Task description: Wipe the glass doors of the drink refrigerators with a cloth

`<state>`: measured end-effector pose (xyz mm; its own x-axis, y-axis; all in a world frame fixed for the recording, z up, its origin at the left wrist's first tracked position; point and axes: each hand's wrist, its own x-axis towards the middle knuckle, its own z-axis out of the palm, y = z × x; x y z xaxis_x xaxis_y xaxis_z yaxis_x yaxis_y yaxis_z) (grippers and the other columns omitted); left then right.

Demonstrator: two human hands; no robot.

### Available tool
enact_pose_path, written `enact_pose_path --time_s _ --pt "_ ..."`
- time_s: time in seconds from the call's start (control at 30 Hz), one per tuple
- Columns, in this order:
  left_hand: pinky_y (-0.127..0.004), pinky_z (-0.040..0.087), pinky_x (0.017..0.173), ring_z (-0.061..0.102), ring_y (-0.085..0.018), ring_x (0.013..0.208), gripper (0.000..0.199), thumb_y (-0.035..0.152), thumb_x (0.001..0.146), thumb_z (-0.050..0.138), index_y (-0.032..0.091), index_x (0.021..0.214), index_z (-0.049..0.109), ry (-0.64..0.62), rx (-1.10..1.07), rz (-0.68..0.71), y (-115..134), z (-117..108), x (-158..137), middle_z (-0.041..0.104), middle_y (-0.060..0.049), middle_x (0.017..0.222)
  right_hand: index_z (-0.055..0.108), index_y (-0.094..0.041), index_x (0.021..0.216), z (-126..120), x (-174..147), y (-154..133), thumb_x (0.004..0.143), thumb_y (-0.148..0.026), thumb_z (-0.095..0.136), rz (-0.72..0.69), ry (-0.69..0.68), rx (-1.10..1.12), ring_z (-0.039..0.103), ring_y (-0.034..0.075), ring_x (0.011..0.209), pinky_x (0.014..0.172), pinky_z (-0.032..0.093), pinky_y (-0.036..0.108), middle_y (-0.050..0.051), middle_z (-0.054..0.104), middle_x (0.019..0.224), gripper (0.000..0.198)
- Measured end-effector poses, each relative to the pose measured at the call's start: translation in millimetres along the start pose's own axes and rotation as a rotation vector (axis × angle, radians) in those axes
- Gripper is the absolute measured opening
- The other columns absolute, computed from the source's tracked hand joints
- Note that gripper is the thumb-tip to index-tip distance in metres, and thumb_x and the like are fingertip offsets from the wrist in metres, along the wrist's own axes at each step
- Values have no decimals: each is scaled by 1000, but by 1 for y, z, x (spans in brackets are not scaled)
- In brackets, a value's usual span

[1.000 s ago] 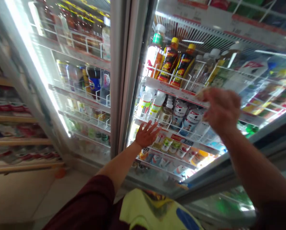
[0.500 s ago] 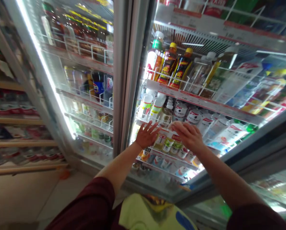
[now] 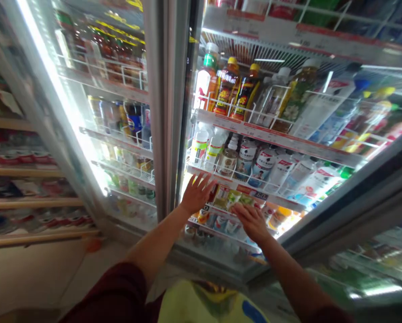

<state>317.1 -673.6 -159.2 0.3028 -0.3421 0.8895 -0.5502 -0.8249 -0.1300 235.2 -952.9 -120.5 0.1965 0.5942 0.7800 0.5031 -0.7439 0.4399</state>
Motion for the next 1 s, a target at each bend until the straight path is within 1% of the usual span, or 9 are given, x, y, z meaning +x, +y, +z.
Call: enact_pose_path --time_s 0.1,0.2,0.27,0.43,0.57,0.7,0.8,0.87,1.0 --pt "-49 22 130 22 -25 157 67 16 94 53 28 158 37 -32 6 -8 2 -5 -20 44 -7 160 67 -39 133 -7 1 25 94 -11 53 135 49 -32 62 19 112 98 47 33 -2 73 123 50" --pt "-50 28 128 20 -27 158 68 16 94 54 27 159 36 -89 7 -54 11 -10 -39 39 -7 163 65 -28 137 -5 8 55 95 -16 55 356 252 -116 55 28 121 104 46 48 10 66 131 46" --pt "-49 31 127 18 -28 159 66 17 95 53 25 159 36 -145 -4 -80 18 -15 -49 35 -8 165 69 -26 133 7 1 50 94 -17 56 407 284 -119 55 29 120 104 47 50 13 66 130 42" --pt "-45 39 123 27 -25 156 58 25 102 46 20 159 35 -327 -134 -136 26 -37 -66 37 -10 164 66 -34 136 47 -29 -40 97 -14 50 357 -60 262 61 25 114 102 53 45 6 70 127 46" --pt "-35 50 114 54 -19 139 58 35 107 36 20 162 25 -324 -252 -182 15 -59 -79 54 -11 152 61 -34 141 71 14 -115 101 -24 50 635 38 557 64 26 116 99 57 47 9 66 130 42" --pt "-38 58 104 65 -22 126 63 37 108 32 23 166 13 -187 -312 -257 -28 -85 -94 63 -12 142 64 -34 137 94 98 -184 102 -30 53 723 143 821 66 23 119 101 59 44 7 67 132 37" --pt "-42 57 108 56 -25 138 67 37 107 33 22 166 6 -78 -278 -343 -80 -114 -108 52 -17 152 64 -35 138 119 152 -241 104 -32 50 726 162 979 66 22 124 102 60 41 5 66 137 37" --pt "-42 55 110 50 -26 143 64 37 106 39 23 164 17 11 -268 -424 -120 -136 -117 48 -16 155 61 -35 141 137 183 -274 105 -33 46 704 125 1054 64 22 128 103 59 40 5 65 140 39" --pt "-36 59 101 66 -21 123 43 32 104 47 25 146 51 138 -262 -613 -212 -176 -119 66 -8 136 39 -32 157 167 246 -300 107 -34 41 434 20 947 42 25 150 118 46 48 7 51 156 51"
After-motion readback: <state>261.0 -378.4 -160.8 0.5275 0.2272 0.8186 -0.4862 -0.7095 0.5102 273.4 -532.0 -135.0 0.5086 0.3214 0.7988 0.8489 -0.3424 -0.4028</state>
